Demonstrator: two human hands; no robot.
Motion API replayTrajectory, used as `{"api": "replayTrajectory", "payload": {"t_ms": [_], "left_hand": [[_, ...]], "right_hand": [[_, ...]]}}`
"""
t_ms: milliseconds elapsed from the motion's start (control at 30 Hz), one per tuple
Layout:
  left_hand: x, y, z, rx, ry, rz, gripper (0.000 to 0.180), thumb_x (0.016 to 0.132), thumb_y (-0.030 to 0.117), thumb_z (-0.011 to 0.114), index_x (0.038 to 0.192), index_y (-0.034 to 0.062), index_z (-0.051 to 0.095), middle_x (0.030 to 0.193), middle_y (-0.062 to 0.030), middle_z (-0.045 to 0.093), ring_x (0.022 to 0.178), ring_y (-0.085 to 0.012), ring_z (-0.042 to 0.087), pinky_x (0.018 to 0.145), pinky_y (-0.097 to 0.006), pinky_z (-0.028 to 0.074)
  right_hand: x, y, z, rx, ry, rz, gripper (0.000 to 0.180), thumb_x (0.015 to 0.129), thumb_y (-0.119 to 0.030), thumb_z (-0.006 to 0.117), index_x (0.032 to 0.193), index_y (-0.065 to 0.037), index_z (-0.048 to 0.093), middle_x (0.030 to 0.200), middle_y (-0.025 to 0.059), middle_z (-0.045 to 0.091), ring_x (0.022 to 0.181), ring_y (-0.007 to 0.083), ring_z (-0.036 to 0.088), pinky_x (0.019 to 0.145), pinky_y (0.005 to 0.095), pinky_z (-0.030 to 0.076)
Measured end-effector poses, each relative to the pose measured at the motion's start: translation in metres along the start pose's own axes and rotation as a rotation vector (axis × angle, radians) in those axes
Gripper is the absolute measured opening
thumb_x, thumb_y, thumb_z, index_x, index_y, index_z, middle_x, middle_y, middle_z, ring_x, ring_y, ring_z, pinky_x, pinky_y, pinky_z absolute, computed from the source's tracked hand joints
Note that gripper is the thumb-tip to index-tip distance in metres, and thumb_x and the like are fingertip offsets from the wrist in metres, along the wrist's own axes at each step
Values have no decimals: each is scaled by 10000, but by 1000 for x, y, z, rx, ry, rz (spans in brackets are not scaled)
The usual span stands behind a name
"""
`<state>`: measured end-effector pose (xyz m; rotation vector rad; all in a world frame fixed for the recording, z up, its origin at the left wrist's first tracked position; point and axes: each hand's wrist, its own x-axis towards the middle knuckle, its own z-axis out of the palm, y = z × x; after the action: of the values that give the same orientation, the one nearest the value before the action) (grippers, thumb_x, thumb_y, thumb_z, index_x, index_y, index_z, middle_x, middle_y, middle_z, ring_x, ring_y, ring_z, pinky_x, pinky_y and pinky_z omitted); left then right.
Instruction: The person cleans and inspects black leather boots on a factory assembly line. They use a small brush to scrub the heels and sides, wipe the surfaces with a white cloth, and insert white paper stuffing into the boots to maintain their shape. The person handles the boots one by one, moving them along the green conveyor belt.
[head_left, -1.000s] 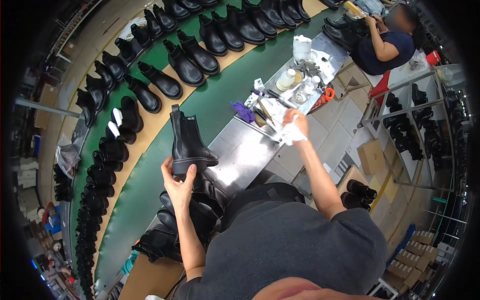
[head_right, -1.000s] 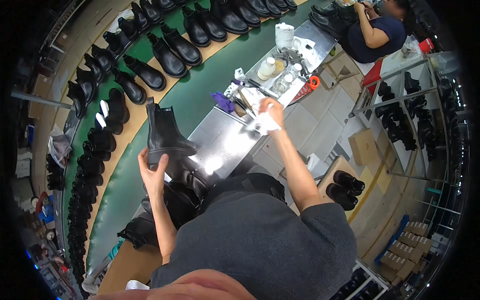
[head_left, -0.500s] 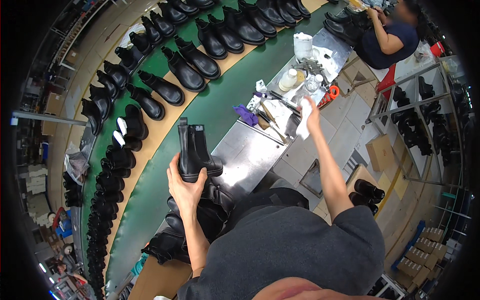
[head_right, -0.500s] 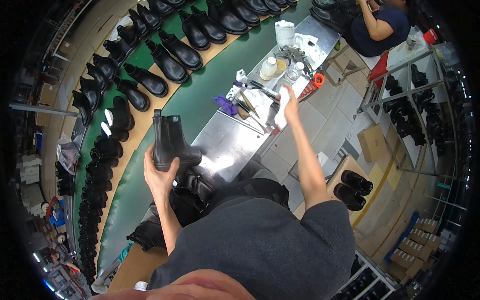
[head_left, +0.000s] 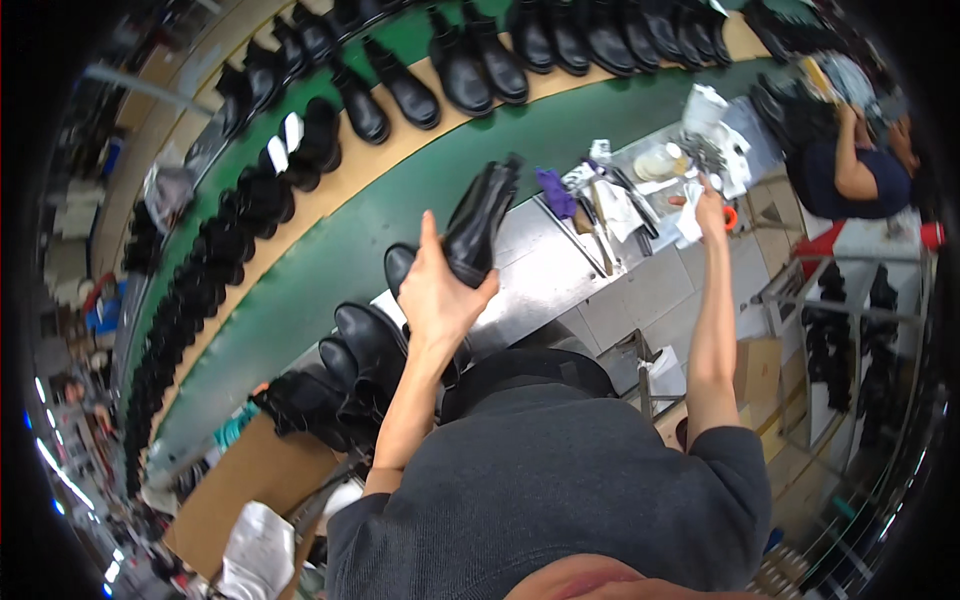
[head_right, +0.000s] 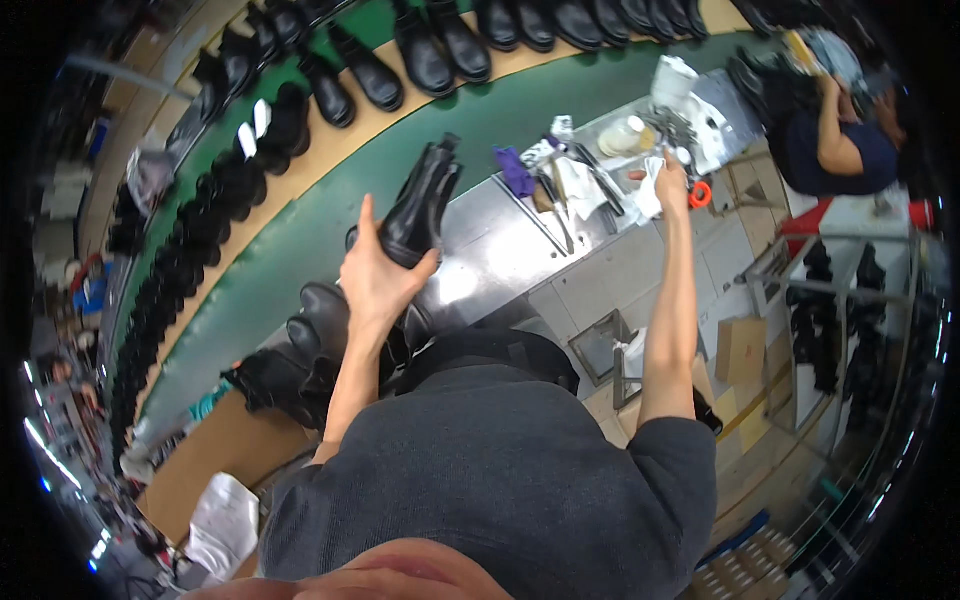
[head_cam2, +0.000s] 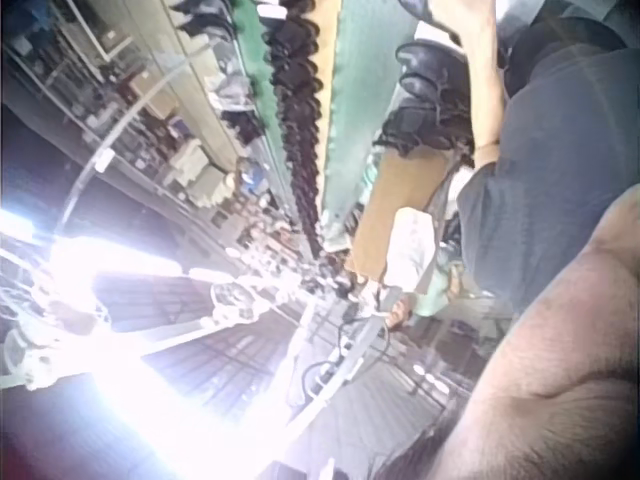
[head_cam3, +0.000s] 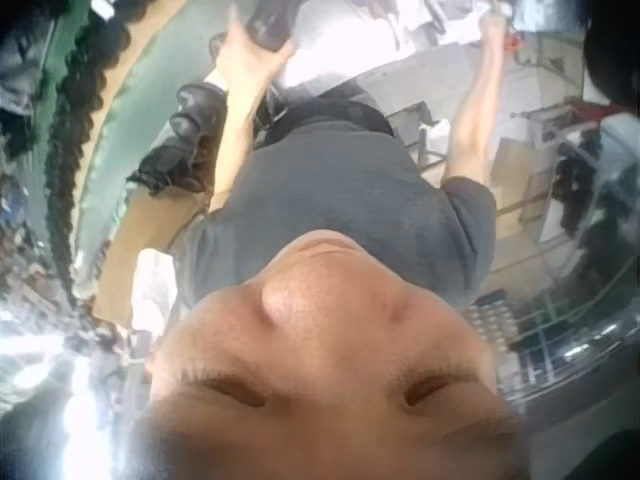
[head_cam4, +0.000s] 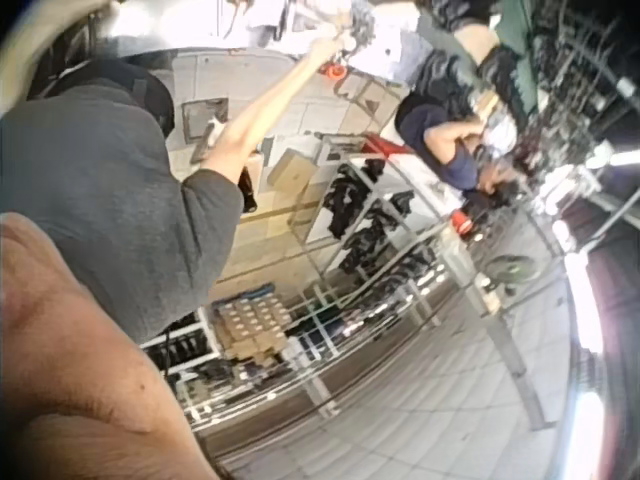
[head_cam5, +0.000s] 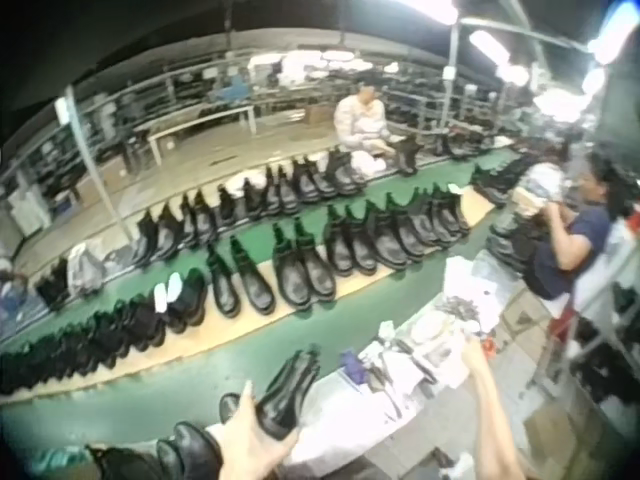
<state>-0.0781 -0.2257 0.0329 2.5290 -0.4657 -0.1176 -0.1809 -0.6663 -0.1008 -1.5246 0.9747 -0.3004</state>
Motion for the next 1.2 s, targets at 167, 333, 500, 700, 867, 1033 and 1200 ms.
{"api": "replayTrajectory", "payload": {"t_ms": [167, 333, 500, 700, 867, 1033, 1200], "left_hand": [[-9, 10, 9, -37, -19, -63, 1194, 633, 283, 781, 1478, -68, 15, 1075, -234, 653, 889, -390, 665, 774, -411, 537], [-24, 16, 27, -103, 155, 47, 1265, 597, 205, 838, 1479, -65, -28, 1020, -262, 618, 853, -395, 633, 661, -428, 546], [-27, 11, 32, -147, 201, 44, 1295, 572, 196, 853, 1474, -77, -35, 958, -236, 616, 824, -381, 626, 635, -419, 540], [-22, 6, 26, -174, 196, 14, 1302, 557, 188, 856, 1470, -91, -30, 925, -224, 610, 780, -368, 623, 606, -416, 539], [-18, 5, 26, -158, 229, 43, 1305, 550, 186, 854, 1465, -104, -32, 907, -222, 610, 752, -362, 626, 587, -409, 541], [-12, 2, 24, -156, 231, 62, 1300, 554, 185, 848, 1458, -118, -37, 888, -226, 607, 718, -359, 626, 555, -403, 539], [-8, 3, 23, -124, 224, 55, 1298, 552, 185, 849, 1451, -131, -32, 881, -226, 604, 709, -351, 627, 520, -400, 530]], "right_hand": [[-150, -129, 131, -144, -752, -346, 638, 766, -68, 681, 1366, -71, 463, 743, 42, 688, 613, 102, 585, 587, 249, 469], [-185, -145, 193, -489, -878, -470, 508, 696, -31, 686, 1192, -12, 573, 699, 96, 644, 628, 168, 604, 594, 312, 451], [-191, -157, 203, -682, -854, -482, 469, 719, -72, 738, 1156, -10, 581, 649, 62, 597, 581, 118, 547, 538, 284, 409], [-189, -158, 213, -648, -867, -605, 481, 687, -56, 727, 1143, 1, 584, 627, 60, 591, 537, 127, 532, 514, 289, 397], [-195, -173, 224, -723, -817, -426, 512, 616, 3, 637, 1123, 39, 575, 657, 163, 628, 608, 245, 637, 559, 352, 460], [-186, -168, 222, -612, -880, -493, 502, 618, -2, 640, 1114, 46, 582, 649, 151, 628, 594, 224, 630, 559, 333, 460], [-190, -169, 230, -715, -794, -530, 513, 615, 4, 639, 1123, 43, 579, 661, 151, 632, 615, 231, 642, 584, 356, 471]]}}
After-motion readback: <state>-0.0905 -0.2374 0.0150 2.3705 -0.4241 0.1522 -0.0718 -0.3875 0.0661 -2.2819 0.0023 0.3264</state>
